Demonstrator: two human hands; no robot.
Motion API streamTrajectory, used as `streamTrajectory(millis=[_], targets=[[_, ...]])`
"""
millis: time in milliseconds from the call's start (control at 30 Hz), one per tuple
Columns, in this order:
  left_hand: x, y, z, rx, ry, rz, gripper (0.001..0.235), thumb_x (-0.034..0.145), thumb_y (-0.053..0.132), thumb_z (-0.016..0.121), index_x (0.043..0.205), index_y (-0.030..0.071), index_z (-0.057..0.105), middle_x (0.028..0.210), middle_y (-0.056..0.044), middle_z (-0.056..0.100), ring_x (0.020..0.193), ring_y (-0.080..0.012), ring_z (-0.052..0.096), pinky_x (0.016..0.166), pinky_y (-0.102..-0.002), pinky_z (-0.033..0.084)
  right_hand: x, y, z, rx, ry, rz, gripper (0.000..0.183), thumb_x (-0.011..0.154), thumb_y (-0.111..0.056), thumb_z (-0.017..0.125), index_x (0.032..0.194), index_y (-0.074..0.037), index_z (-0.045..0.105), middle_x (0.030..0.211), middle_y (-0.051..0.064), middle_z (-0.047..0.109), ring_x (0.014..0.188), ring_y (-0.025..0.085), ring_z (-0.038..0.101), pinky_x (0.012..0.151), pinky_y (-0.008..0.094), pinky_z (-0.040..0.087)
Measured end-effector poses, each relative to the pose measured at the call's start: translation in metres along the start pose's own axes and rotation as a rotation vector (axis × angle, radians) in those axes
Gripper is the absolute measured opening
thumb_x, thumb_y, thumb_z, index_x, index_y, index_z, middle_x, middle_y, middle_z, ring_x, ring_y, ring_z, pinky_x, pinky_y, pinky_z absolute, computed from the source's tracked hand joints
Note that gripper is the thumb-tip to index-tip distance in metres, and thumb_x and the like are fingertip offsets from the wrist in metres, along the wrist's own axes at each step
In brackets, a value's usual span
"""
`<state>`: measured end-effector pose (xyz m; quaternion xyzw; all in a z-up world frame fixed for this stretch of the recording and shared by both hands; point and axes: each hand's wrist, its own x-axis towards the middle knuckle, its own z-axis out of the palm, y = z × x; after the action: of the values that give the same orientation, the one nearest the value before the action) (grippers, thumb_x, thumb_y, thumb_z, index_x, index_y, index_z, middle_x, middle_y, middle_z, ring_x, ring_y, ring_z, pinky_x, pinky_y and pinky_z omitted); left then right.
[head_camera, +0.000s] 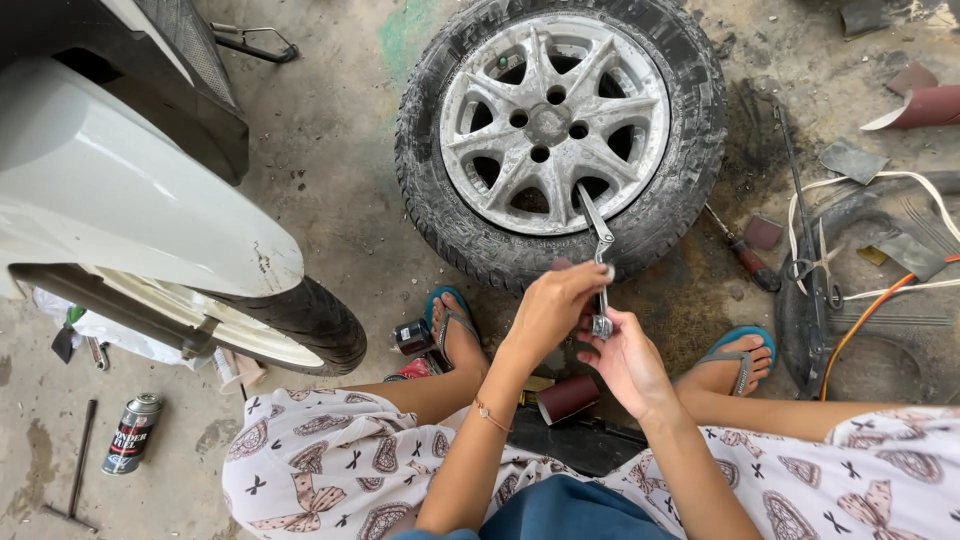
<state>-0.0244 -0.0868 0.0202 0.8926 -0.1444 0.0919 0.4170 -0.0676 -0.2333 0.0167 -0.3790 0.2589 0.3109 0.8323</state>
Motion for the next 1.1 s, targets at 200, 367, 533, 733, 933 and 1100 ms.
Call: streamTrajectory(millis=[200, 367, 533, 733, 933, 1100], targets=[[-0.004, 0.022, -0.027, 0.143, -0.162, 0.130, 0.014, 0.102, 0.012, 0.060, 0.103, 0.018, 0.073, 0.111, 0.001, 0.080, 0.117, -0.0173, 0.072, 0.096, -0.034, 0.053, 0.008, 0.003, -0.012, 0.065, -0.062, 0.057, 0.030, 0.101, -0.037, 0.048, 0.109, -0.011, 0.062, 0.098, 0.005, 0.066, 0.085, 0.021, 0.059, 0.079, 0.038, 0.046], [0.009, 0.004, -0.020, 0.238, -0.167, 0.120, 0.015, 0.106, 0.020, 0.056, 0.109, 0.023, 0.070, 0.119, 0.007, 0.077, 0.124, -0.0094, 0.067, 0.105, -0.032, 0.048, -0.004, -0.007, -0.002, 0.108, -0.090, 0.086, 0.028, 0.099, -0.028, 0.048, 0.115, -0.008, 0.058, 0.102, 0.005, 0.058, 0.081, 0.017, 0.050, 0.075, 0.036, 0.042], [-0.001, 0.030, -0.029, 0.154, -0.196, 0.030, 0.020, 0.108, 0.018, 0.053, 0.111, 0.023, 0.071, 0.119, 0.006, 0.077, 0.123, -0.0106, 0.068, 0.102, -0.034, 0.050, -0.003, -0.001, -0.013, 0.053, -0.108, 0.066, 0.020, 0.094, -0.014, 0.055, 0.111, -0.005, 0.061, 0.099, 0.006, 0.058, 0.079, 0.017, 0.049, 0.075, 0.036, 0.043], [0.010, 0.018, -0.018, 0.158, -0.161, 0.030, 0.022, 0.107, 0.014, 0.054, 0.117, 0.025, 0.070, 0.121, 0.006, 0.076, 0.124, -0.0092, 0.067, 0.102, -0.033, 0.050, -0.016, -0.015, -0.008, 0.047, -0.092, 0.032, 0.019, 0.101, -0.020, 0.054, 0.108, -0.005, 0.063, 0.099, 0.008, 0.063, 0.077, 0.016, 0.052, 0.074, 0.035, 0.045], [-0.009, 0.038, -0.024, -0.023, -0.157, -0.068, 0.025, 0.105, 0.010, 0.057, 0.118, 0.024, 0.073, 0.122, 0.004, 0.077, 0.124, -0.0138, 0.068, 0.102, -0.035, 0.052, -0.008, -0.004, -0.028, -0.055, -0.103, -0.040, 0.029, 0.102, -0.019, 0.052, 0.118, 0.002, 0.063, 0.098, 0.015, 0.068, 0.069, 0.021, 0.062, 0.071, 0.035, 0.050], [0.003, 0.032, -0.018, 0.092, -0.150, -0.003, 0.019, 0.106, 0.018, 0.057, 0.117, 0.024, 0.072, 0.122, 0.005, 0.076, 0.125, -0.0114, 0.067, 0.106, -0.033, 0.050, -0.017, -0.008, -0.017, -0.212, -0.080, -0.134, 0.038, 0.100, -0.016, 0.054, 0.127, 0.010, 0.063, 0.096, 0.022, 0.072, 0.051, 0.025, 0.066, 0.058, 0.038, 0.056]])
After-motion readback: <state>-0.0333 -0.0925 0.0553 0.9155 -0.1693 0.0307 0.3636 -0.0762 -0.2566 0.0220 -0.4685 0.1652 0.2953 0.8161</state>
